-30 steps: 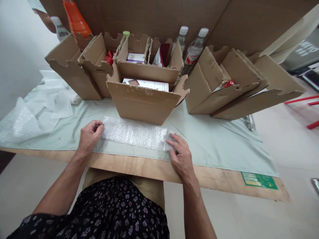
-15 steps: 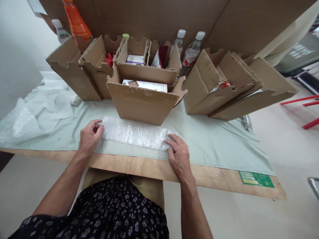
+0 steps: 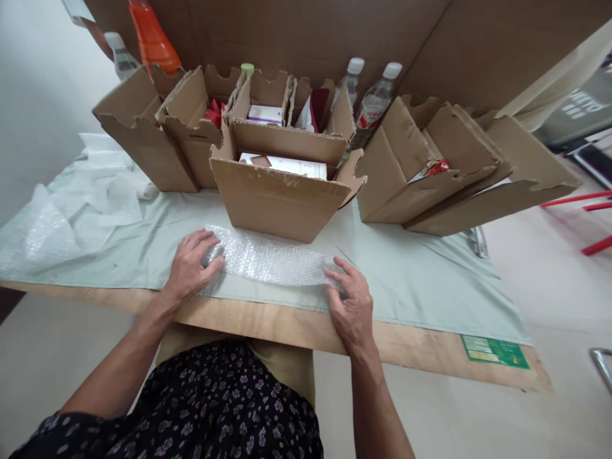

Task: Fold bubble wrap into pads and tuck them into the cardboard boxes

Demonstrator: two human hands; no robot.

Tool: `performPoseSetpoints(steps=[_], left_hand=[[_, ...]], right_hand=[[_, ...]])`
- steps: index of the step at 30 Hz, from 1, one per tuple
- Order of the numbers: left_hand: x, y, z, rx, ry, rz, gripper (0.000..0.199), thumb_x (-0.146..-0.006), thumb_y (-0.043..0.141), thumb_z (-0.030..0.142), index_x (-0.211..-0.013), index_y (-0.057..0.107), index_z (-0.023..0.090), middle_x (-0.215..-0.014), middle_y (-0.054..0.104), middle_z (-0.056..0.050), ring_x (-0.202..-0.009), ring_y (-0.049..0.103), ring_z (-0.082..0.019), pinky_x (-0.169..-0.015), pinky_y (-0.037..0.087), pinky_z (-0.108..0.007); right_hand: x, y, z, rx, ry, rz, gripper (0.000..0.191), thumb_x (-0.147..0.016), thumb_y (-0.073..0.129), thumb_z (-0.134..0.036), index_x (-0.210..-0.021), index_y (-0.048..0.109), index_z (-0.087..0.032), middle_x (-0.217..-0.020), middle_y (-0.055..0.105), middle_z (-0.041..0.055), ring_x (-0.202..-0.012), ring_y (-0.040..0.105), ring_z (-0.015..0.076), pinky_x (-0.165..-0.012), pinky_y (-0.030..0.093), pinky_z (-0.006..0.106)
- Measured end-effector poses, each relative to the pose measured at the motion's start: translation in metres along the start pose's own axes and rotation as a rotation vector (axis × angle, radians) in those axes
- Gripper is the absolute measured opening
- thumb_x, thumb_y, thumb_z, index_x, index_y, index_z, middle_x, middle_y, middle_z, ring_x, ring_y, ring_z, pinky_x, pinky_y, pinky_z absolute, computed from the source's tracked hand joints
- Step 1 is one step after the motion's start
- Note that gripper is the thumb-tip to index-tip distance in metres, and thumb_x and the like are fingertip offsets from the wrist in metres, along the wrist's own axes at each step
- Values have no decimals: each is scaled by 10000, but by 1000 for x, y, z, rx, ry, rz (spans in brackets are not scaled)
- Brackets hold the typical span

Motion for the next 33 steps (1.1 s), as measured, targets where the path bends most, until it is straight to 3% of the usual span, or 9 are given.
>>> performPoseSetpoints(steps=[5, 10, 12, 17, 20, 24, 29, 33], left_hand=[[1, 11, -1, -34, 9, -108, 222, -899, 636, 316, -1075, 730, 218, -1287, 712, -130, -1304, 604, -357, -1095, 463, -513], [1, 10, 3, -99, 40, -109, 221, -917, 619, 293, -1089, 724, 201, -1298, 711, -136, -1284, 620, -346, -1069, 483, -503], [1, 10, 5, -110, 47, -98, 220, -919, 624, 286, -1094, 722, 197, -1294, 712, -138, -1268, 630, -343, -1061, 490, -500], [2, 11, 4, -102, 50, -88, 205, -914, 643, 280, -1091, 719, 209, -1288, 713, -130, -1266, 632, -344, -1054, 496, -500], [2, 12, 2, -98, 55, -72, 200, -922, 636, 291, -1087, 715, 209, -1280, 716, -130, -1271, 630, -345, -1049, 496, -504], [3, 13, 1, -76, 56, -69, 201, -923, 632, 289, -1083, 718, 203, -1285, 713, -133, -1271, 628, -342, -1047, 497, -502], [2, 14, 1, -58, 28, -78, 202, -914, 623, 278, -1076, 727, 216, -1283, 713, -122, -1275, 619, -339, -1062, 494, -505], [2, 13, 3, -63, 32, -70, 202, -923, 608, 264, -1079, 724, 211, -1283, 713, -127, -1275, 618, -340, -1058, 497, -507]], right_hand=[[0, 13, 7, 79, -37, -222, 263, -903, 599, -273, -1085, 788, -286, -1353, 720, 61, -1308, 639, 328, -1116, 480, 619], [-4, -1, 9, 41, 37, -397, 330, -933, 659, -502, -1164, 782, -301, -1413, 690, 75, -1341, 620, 352, -1126, 482, 628], [-15, -15, 0, 0, 42, -364, 333, -950, 649, -521, -1167, 774, -302, -1405, 693, 77, -1329, 633, 340, -1117, 505, 601], [-75, -42, -52, -12, -104, -114, 301, -965, 670, -424, -1229, 721, -289, -1401, 688, 82, -1313, 644, 301, -1137, 499, 550], [-119, -40, -84, 39, -234, 3, 314, -924, 701, -398, -1206, 710, -261, -1437, 654, 106, -1360, 599, 329, -1160, 459, 570], [-159, -29, -105, 113, -299, 110, 187, -886, 682, -375, -1014, 691, -238, -1449, 633, 117, -1353, 582, 360, -1135, 430, 599], [-174, -15, -115, 207, -312, 87, 345, -867, 693, -368, -1188, 670, -243, -1336, 701, 122, -1269, 623, 365, -1068, 451, 584], [-184, -8, -117, 249, -350, -42, 223, -900, 668, -403, -1050, 735, -253, -1103, 780, 84, -1103, 696, 339, -1001, 498, 554]])
Point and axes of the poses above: each hand's wrist, its own x-axis away from the middle knuckle, its own y-axis out of the palm, z = x × y, the point moved 9 cm from there along -x, towards the middle knuckle
